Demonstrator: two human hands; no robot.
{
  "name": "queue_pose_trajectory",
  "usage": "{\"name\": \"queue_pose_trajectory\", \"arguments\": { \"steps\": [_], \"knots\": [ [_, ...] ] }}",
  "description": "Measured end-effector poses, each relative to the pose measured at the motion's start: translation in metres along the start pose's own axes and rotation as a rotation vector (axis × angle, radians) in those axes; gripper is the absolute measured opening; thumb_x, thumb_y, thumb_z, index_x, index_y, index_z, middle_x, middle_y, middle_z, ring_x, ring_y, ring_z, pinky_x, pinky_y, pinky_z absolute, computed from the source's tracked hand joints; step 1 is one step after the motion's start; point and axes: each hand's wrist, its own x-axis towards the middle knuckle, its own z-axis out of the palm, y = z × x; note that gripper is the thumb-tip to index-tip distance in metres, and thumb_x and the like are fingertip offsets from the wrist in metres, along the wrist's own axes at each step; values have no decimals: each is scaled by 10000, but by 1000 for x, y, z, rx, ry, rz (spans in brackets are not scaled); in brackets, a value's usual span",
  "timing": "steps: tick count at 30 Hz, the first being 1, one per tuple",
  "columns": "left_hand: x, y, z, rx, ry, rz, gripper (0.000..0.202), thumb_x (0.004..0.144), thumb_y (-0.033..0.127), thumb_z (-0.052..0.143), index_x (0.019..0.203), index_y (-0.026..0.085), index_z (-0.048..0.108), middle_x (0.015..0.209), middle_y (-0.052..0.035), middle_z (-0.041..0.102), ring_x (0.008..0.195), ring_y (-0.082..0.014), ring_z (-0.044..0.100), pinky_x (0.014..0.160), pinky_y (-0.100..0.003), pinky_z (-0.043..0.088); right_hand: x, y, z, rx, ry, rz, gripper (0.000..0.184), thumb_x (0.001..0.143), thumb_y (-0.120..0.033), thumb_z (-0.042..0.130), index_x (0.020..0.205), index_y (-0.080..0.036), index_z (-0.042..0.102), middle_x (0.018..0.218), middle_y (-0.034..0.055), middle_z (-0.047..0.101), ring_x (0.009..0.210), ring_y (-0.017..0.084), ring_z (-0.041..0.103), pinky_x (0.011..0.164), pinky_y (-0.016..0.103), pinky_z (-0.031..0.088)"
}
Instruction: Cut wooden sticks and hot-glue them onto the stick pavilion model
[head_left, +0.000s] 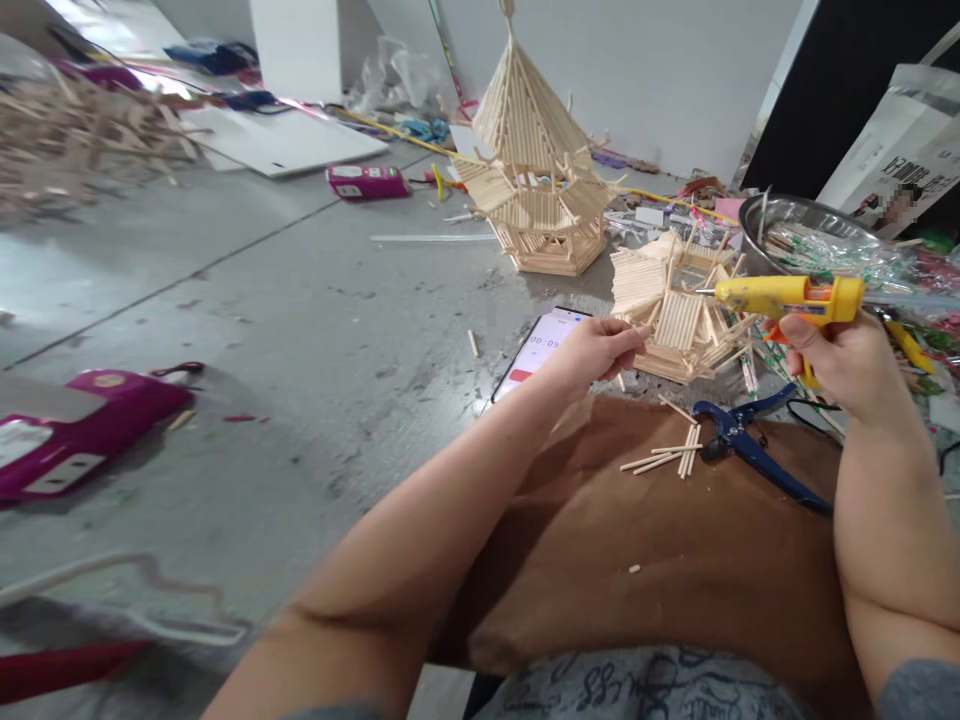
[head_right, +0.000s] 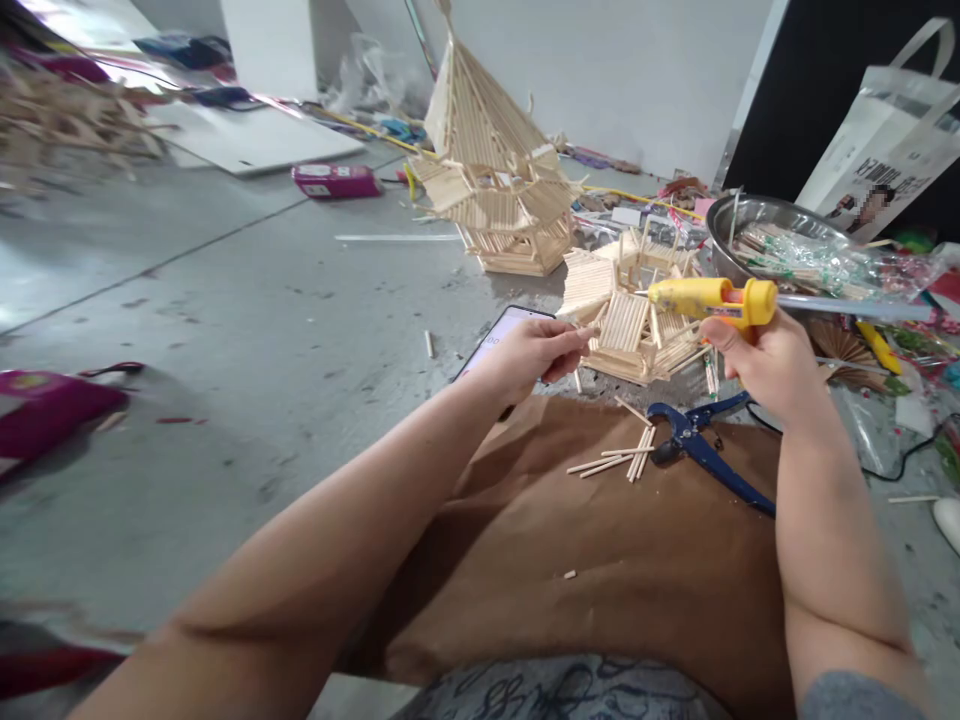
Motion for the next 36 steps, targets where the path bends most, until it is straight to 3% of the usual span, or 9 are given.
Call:
{"name": "queue_pose_trajectory", "arguments": {
  "steps": [4,10,14,17,20,25,32,36],
  "knots": [
    [-4,7,-15,103,39,34,275,743,357,569,550,165,530,402,40,421,338,-29,294,396,-221,182,3,-5,-16,-1,90,125,259,660,-462,635,750,-225,583,646,7,575,423,111,490,356,256,363],
    [-17,20,-29,396,-83,54,268,709,357,569,529,164,525,437,24,464,365,-45,342,410,-215,228,-10,-7,-31,93,51,237,347,631,-478,653,812,-192,574,679,27,600,401,105,468,341,256,367],
    [-25,14,-10,824,-187,96,209,695,310,538,551,164,574,500,-5,545,436,-85,423,466,-227,274,-25,-3,-31,109,29,236,346,641,-483,640,779,-175,564,678,25,607,408,96,465,350,241,368],
    [-29,0,12,1132,-197,116,160,681,243,508,591,163,613,601,-51,607,528,-133,490,506,-247,295,-31,1,-28,103,22,174,326,661,-479,624,737,-167,566,643,11,584,422,90,471,374,229,375],
    [-33,-16,23,1164,-174,107,200,714,255,456,688,172,637,707,-78,642,608,-166,545,521,-250,317,-32,2,-25,112,16,147,327,653,-475,633,742,-166,575,643,6,584,425,92,469,383,235,375],
    [-35,-34,22,1174,-141,121,247,743,310,426,731,183,637,743,-88,647,675,-196,569,532,-256,328,-35,-5,-25,150,8,109,314,656,-459,640,752,-164,596,722,39,630,424,84,468,386,239,369],
    [-38,-35,17,1245,-7,59,216,741,280,446,820,202,632,805,-65,647,730,-179,566,574,-240,354,-39,-10,-30,176,51,57,240,673,-448,629,685,-212,589,661,5,615,407,90,468,366,240,371],
    [-41,-35,15,1216,-16,126,203,743,261,444,796,200,631,803,-51,653,723,-167,566,585,-236,355,-42,-8,-32,160,62,39,209,683,-428,628,695,-224,589,667,-5,602,418,91,477,384,250,393]
  ]
}}
